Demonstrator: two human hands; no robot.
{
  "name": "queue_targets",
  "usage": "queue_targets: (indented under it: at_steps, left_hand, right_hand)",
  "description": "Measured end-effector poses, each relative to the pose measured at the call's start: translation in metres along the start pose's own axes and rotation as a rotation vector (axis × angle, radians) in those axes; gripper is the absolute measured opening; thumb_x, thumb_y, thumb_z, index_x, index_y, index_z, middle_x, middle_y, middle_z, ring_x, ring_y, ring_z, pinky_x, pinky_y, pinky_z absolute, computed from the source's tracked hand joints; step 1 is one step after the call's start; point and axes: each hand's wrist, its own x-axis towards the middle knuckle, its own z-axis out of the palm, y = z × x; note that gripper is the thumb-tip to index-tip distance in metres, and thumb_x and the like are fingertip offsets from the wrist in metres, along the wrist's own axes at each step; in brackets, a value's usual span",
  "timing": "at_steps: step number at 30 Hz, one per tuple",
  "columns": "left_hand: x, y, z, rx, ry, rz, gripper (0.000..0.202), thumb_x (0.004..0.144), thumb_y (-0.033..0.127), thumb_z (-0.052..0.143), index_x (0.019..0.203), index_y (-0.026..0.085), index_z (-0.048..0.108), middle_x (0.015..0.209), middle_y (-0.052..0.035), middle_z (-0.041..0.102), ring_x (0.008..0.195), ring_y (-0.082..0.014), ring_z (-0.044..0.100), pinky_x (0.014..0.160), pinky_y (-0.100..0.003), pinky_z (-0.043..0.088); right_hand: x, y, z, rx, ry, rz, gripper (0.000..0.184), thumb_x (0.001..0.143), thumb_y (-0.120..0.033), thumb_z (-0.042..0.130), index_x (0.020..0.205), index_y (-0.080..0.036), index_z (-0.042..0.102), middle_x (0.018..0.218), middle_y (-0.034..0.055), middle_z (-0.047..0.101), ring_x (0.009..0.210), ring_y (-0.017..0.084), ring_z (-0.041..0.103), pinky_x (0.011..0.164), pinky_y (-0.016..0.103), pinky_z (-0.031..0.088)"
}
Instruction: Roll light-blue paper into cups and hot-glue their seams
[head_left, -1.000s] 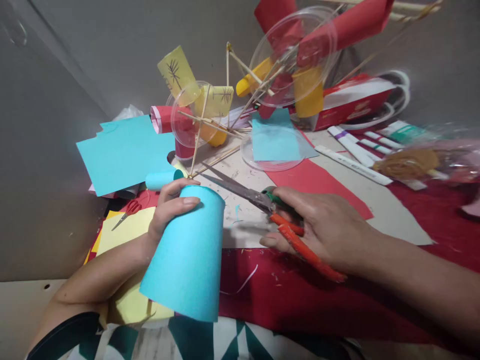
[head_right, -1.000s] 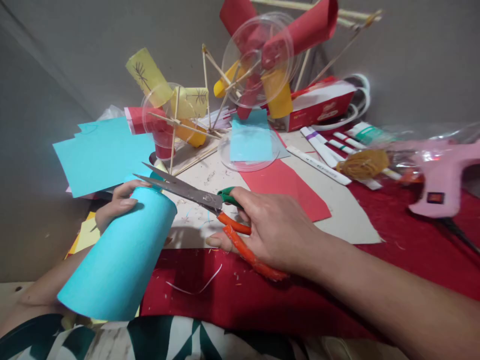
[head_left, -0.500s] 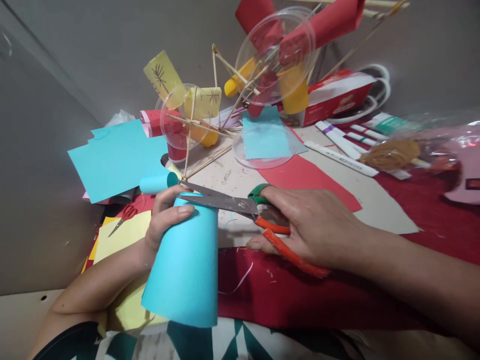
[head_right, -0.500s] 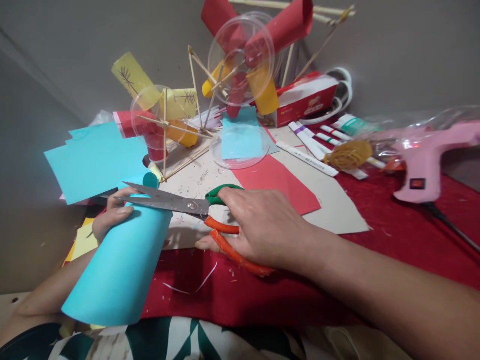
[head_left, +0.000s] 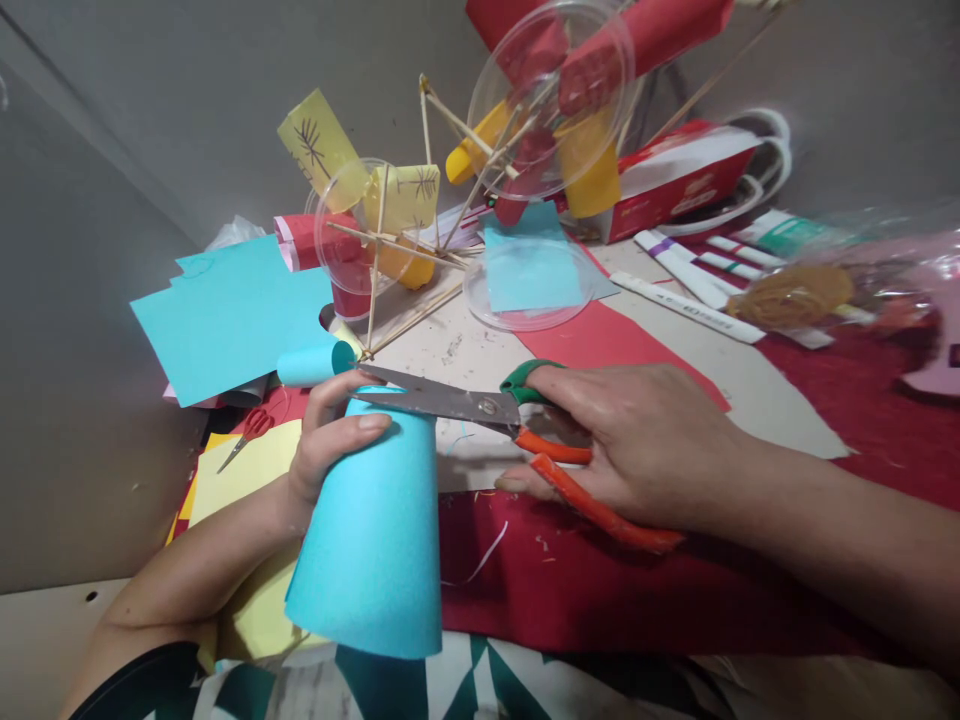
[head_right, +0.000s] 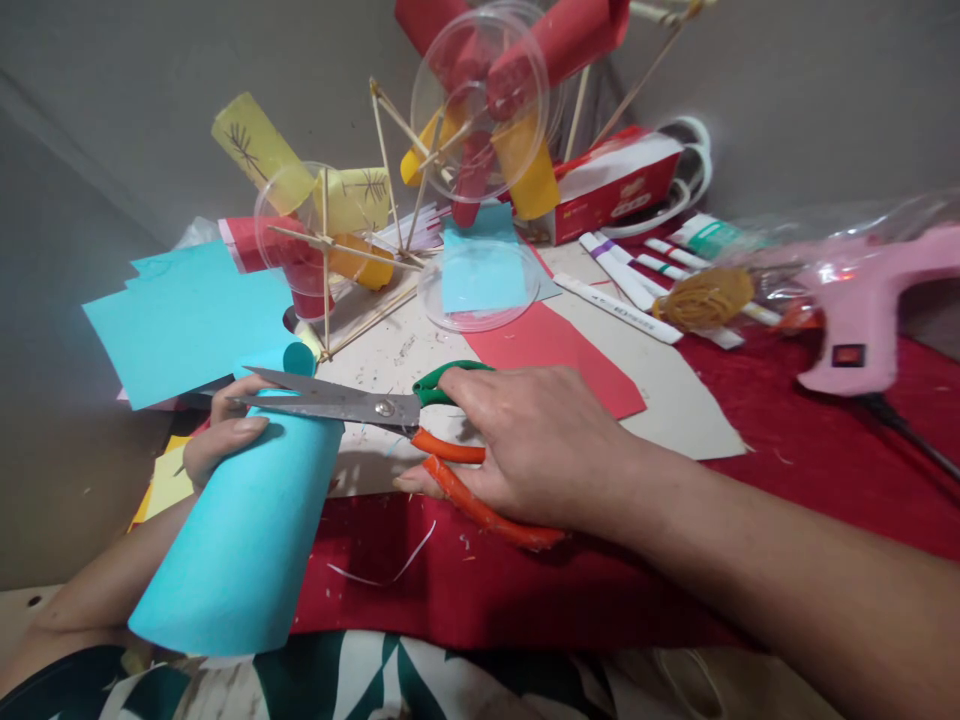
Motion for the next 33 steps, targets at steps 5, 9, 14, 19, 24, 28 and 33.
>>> queue_targets:
  at_steps: [5,9,14,19,24,28,33]
  left_hand:
    - [-0.001,0.011,0.012,-0.102,0.029,-0.086,0.021,0.068,0.019,0.085,0.083,0.034,0.083,0.101,0.0029,0.079,0.104,-0.022,0.07,0.088,-0.03,0.06]
    - [-0.003,0.017,0.019,-0.128,0.038,-0.114,0.026,0.066,0.013,0.082,0.081,0.034,0.083,0.096,0.0055,0.08,0.096,-0.0177,0.071,0.085,-0.025,0.06]
    - [-0.003,0.014,0.019,-0.104,0.057,-0.075,0.025,0.063,0.013,0.081,0.079,0.033,0.083,0.093,0.0055,0.08,0.096,-0.0187,0.071,0.083,-0.025,0.06]
    - [-0.002,0.013,0.015,-0.082,0.056,-0.094,0.023,0.061,0.018,0.084,0.079,0.033,0.083,0.097,0.0035,0.08,0.102,-0.0242,0.071,0.087,-0.032,0.061]
    - [-0.003,0.016,0.01,-0.051,-0.035,-0.12,0.022,0.067,0.02,0.083,0.084,0.034,0.081,0.102,0.004,0.079,0.106,-0.0265,0.071,0.09,-0.038,0.061]
    - [-0.001,0.019,0.009,-0.063,-0.05,-0.209,0.027,0.067,0.023,0.085,0.092,0.032,0.081,0.102,0.0032,0.079,0.102,-0.0258,0.072,0.086,-0.035,0.061]
    - [0.005,0.017,0.004,-0.04,-0.071,-0.279,0.03,0.065,0.032,0.087,0.095,0.028,0.08,0.103,0.0005,0.078,0.102,-0.027,0.072,0.084,-0.034,0.061]
  right_hand:
    - [0.0,0.002,0.0,-0.001,0.019,-0.018,0.052,0.084,-0.077,0.052,0.087,-0.026,0.053,0.06,0.006,0.057,0.055,0.027,0.057,0.053,0.032,0.016]
    - [0.0,0.001,0.0,0.01,0.039,-0.009,0.059,0.082,-0.085,0.048,0.081,-0.026,0.05,0.056,0.0043,0.055,0.051,0.025,0.053,0.052,0.032,0.016]
    - [0.0,-0.002,0.0,0.022,0.071,0.008,0.064,0.08,-0.09,0.047,0.076,-0.026,0.049,0.053,0.0023,0.053,0.048,0.023,0.05,0.051,0.032,0.018]
    - [0.0,0.0,-0.006,0.079,0.016,0.021,0.059,0.082,-0.084,0.051,0.075,-0.026,0.055,0.057,0.0054,0.058,0.052,0.024,0.055,0.053,0.033,0.022]
    - [0.001,0.001,-0.012,0.053,0.011,0.037,0.058,0.081,-0.084,0.053,0.077,-0.026,0.06,0.057,0.0072,0.058,0.055,0.027,0.058,0.053,0.035,0.024]
    - [0.0,0.003,-0.011,-0.007,0.043,0.013,0.06,0.081,-0.083,0.052,0.076,-0.025,0.063,0.055,0.0078,0.058,0.052,0.026,0.056,0.052,0.034,0.023]
    - [0.0,0.005,-0.011,0.024,0.057,0.033,0.057,0.082,-0.081,0.054,0.077,-0.025,0.064,0.054,0.0062,0.056,0.05,0.025,0.054,0.053,0.034,0.022]
